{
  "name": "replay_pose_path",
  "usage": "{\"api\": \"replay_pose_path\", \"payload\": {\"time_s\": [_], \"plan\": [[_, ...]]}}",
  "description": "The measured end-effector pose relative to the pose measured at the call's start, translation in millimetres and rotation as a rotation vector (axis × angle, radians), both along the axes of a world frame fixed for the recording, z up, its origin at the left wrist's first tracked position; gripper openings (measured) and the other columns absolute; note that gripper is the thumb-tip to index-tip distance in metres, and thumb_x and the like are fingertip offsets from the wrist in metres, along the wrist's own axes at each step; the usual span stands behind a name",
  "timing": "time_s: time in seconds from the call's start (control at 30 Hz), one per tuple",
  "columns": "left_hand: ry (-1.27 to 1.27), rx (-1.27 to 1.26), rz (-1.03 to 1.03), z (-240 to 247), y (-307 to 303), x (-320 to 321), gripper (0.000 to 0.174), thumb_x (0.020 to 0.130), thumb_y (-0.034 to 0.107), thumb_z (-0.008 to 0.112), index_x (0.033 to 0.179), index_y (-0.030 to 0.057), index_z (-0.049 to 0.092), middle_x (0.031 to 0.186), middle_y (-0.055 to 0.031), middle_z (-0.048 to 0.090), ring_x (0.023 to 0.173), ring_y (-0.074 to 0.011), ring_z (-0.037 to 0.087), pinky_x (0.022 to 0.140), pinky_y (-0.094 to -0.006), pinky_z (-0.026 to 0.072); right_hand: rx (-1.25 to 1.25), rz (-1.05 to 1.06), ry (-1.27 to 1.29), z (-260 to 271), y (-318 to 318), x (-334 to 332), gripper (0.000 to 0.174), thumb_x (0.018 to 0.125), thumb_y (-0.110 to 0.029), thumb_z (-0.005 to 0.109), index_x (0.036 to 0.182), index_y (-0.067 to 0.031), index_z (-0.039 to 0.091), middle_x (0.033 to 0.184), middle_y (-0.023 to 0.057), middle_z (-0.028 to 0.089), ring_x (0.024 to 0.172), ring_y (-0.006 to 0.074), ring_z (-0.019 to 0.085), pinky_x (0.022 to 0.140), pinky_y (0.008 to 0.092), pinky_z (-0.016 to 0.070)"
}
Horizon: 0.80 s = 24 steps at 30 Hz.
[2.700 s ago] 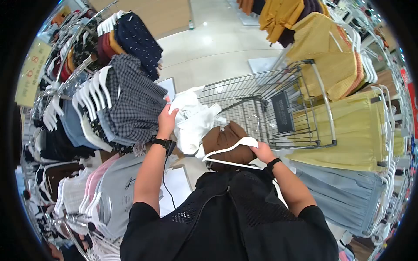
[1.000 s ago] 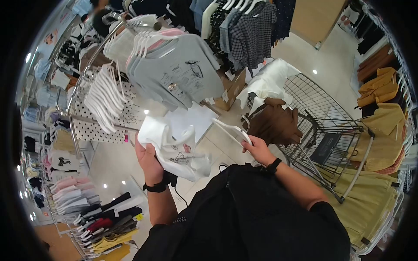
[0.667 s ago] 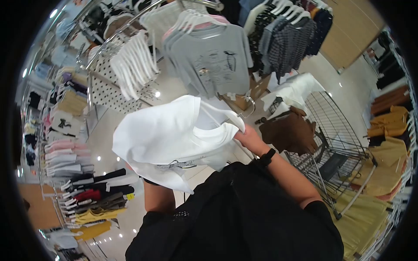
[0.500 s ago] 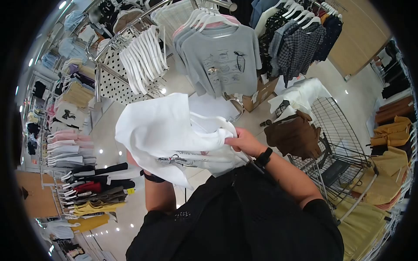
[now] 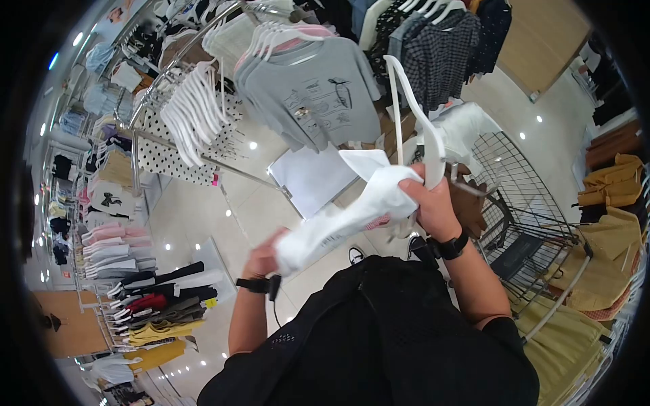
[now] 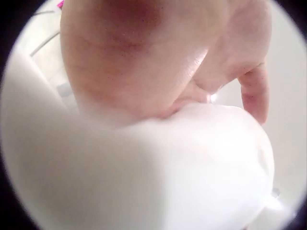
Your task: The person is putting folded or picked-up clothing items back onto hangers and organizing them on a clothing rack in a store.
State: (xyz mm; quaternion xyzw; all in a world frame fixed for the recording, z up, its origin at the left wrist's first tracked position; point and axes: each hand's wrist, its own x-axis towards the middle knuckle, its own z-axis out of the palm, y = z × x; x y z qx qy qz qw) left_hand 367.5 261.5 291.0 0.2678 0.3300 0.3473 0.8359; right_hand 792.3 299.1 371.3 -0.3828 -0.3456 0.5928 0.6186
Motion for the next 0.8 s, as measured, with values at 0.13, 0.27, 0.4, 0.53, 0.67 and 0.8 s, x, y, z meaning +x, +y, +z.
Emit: {"api": "replay_pose_path", "payload": {"time_s": [0.13, 0.27, 0.4, 0.53, 0.67, 0.8], "plan": [[0.408, 0.064, -0.634, -54, -4, 99, 0.052, 0.101, 0.033, 0.055, 0.143, 0.0024, 0.050, 0.131, -0.0076, 0.059, 0.116, -0.0168, 0.058, 0.102, -0.0327, 0.0463, 0.059, 0.147, -0.424, -7, -8, 44, 0.015, 0.089, -0.003, 0.066, 0.100, 0.0025, 0.073, 0.089, 0.0050, 0.072, 0.083, 0.0122, 0.066, 0.074, 0.0272, 0.0524], [0.490, 0.034, -0.845, -43, 6, 188, 0.048, 0.100, 0.031, 0.056, 0.138, 0.0022, 0.057, 0.123, -0.0066, 0.066, 0.110, -0.0161, 0.062, 0.099, -0.0317, 0.0472, 0.137, 0.262, -0.538, 15, -17, 73, 0.022, 0.086, 0.005, 0.063, 0.100, -0.0030, 0.078, 0.088, 0.0075, 0.073, 0.081, 0.0135, 0.067, 0.074, 0.0272, 0.0512], [0.464, 0.269, -0.948, -24, 15, 255, 0.045, 0.098, 0.026, 0.062, 0.136, 0.0016, 0.059, 0.125, -0.0050, 0.067, 0.111, -0.0140, 0.061, 0.098, -0.0305, 0.0470, 0.164, 0.356, -0.538, 17, -22, 103, 0.022, 0.082, 0.006, 0.065, 0.100, -0.0019, 0.077, 0.086, 0.0093, 0.073, 0.079, 0.0150, 0.067, 0.072, 0.0280, 0.0506], [0.290, 0.139, -0.568, -71, 6, 286, 0.030, 0.097, 0.018, 0.064, 0.123, 0.0050, 0.061, 0.108, 0.0008, 0.065, 0.097, -0.0086, 0.059, 0.089, -0.0279, 0.0480, 0.105, 0.382, -0.443, 21, -28, 136, 0.019, 0.082, 0.001, 0.064, 0.095, -0.0011, 0.078, 0.091, 0.0079, 0.076, 0.082, 0.0127, 0.067, 0.074, 0.0270, 0.0511], [-0.077, -0.114, -0.318, -71, -9, 296, 0.034, 0.104, 0.024, 0.058, 0.134, 0.0076, 0.055, 0.118, -0.0007, 0.064, 0.104, -0.0093, 0.060, 0.092, -0.0272, 0.0476, 0.088, 0.323, -0.542, 16, -33, 173, 0.018, 0.082, 0.000, 0.064, 0.093, -0.0012, 0.078, 0.082, 0.0050, 0.072, 0.073, 0.0110, 0.061, 0.067, 0.0265, 0.0465], [0.342, -0.025, -0.498, -17, -25, 322, 0.036, 0.109, 0.037, 0.045, 0.123, 0.0083, 0.061, 0.104, 0.0004, 0.062, 0.095, -0.0076, 0.055, 0.088, -0.0265, 0.0464, 0.072, 0.286, -0.598, 4, -36, 195, 0.019, 0.082, -0.001, 0.062, 0.093, -0.0010, 0.078, 0.081, 0.0056, 0.072, 0.073, 0.0115, 0.061, 0.068, 0.0274, 0.0475]]}}
